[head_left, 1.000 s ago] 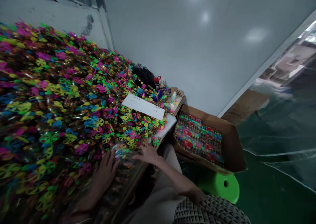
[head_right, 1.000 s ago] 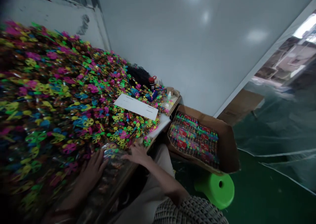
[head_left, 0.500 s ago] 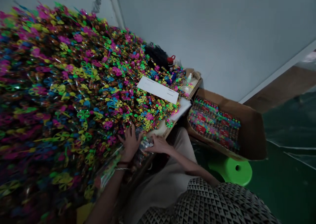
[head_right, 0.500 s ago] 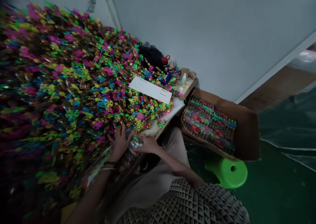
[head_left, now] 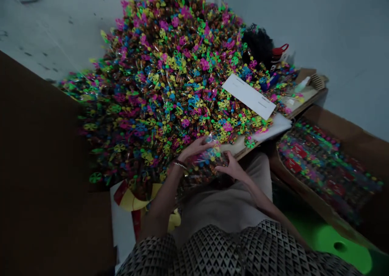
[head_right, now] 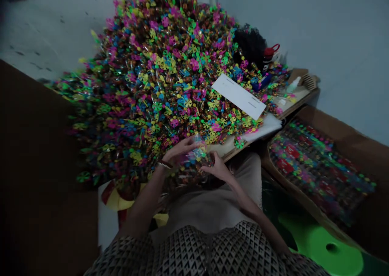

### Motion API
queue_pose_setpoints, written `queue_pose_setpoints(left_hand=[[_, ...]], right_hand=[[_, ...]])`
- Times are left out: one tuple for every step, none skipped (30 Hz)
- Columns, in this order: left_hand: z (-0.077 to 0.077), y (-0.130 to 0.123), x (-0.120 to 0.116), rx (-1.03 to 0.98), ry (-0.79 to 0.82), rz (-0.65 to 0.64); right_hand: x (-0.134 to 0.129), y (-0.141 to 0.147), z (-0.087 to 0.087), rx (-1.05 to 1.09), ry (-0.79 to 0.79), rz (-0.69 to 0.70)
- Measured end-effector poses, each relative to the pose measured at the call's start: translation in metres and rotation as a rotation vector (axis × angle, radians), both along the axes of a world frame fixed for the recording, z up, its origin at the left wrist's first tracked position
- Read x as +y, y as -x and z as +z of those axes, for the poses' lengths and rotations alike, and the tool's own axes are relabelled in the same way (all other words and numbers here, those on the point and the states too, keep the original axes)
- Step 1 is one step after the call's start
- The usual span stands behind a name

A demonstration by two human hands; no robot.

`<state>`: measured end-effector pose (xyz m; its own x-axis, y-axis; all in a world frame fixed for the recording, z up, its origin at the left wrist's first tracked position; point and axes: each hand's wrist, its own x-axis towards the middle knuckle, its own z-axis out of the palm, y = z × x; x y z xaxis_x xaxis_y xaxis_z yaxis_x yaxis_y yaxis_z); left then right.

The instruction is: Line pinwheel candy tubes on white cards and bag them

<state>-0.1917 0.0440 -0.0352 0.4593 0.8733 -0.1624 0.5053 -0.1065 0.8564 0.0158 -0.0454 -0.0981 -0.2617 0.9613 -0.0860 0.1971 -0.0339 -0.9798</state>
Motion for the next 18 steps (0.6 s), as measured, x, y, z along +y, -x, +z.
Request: queue_pose_setpoints(left_hand=[[0.0, 0.002, 0.002, -0.015, 0.074, -0.044], [-0.003, 0.002, 0.003, -0.024, 0.105, -0.055], [-0.007, 0.0, 0.005, -0.03, 0.099, -0.038], [-0.012, -0.002, 0.006, -0.032, 0.071, -0.008], [-0.017, -0.006, 0.006, -0.032, 0.034, 0.02], [-0.023, -0.01, 0.007, -0.031, 0.0, 0.036], [-0.027, -0.014, 0.007, -0.028, -0.023, 0.038], [-0.031, -0.018, 0.006, -0.024, -0.037, 0.034], [-0.033, -0.021, 0.006, -0.022, -0.041, 0.024], [-0.034, -0.024, 0.006, -0.024, -0.036, 0.013], [-0.034, -0.026, 0.006, -0.033, -0.025, -0.003], [-0.033, -0.028, 0.006, -0.049, -0.009, -0.024], [-0.032, -0.029, 0.006, -0.069, 0.011, -0.05], [-0.03, -0.03, 0.007, -0.092, 0.035, -0.075], [-0.029, -0.031, 0.007, -0.113, 0.065, -0.101], [-0.028, -0.033, 0.007, -0.134, 0.096, -0.119], [-0.027, -0.034, 0.008, -0.152, 0.128, -0.128], [-0.027, -0.036, 0.008, -0.171, 0.157, -0.126]], right_hand=[[-0.003, 0.001, -0.003, 0.043, -0.011, -0.009], [-0.006, 0.002, -0.006, 0.077, -0.016, -0.019], [-0.008, 0.002, -0.011, 0.098, -0.018, -0.026], [-0.011, 0.002, -0.016, 0.108, -0.023, -0.024], [-0.015, 0.002, -0.022, 0.108, -0.032, -0.016], [-0.019, 0.001, -0.028, 0.1, -0.045, -0.007], [-0.023, 0.0, -0.034, 0.088, -0.057, 0.001], [-0.028, -0.002, -0.039, 0.074, -0.067, 0.005], [-0.032, -0.004, -0.043, 0.061, -0.076, 0.001], [-0.037, -0.007, -0.045, 0.053, -0.079, -0.011], [-0.041, -0.011, -0.045, 0.057, -0.075, -0.02], [-0.045, -0.016, -0.044, 0.084, -0.059, -0.016], [-0.048, -0.022, -0.04, 0.14, -0.03, 0.007], [-0.05, -0.028, -0.036, 0.222, 0.017, 0.052], [-0.052, -0.034, -0.03, 0.319, 0.078, 0.112], [-0.052, -0.039, -0.025, 0.417, 0.145, 0.181], [-0.052, -0.042, -0.02, 0.498, 0.206, 0.236], [-0.051, -0.042, -0.017, 0.544, 0.248, 0.264]])
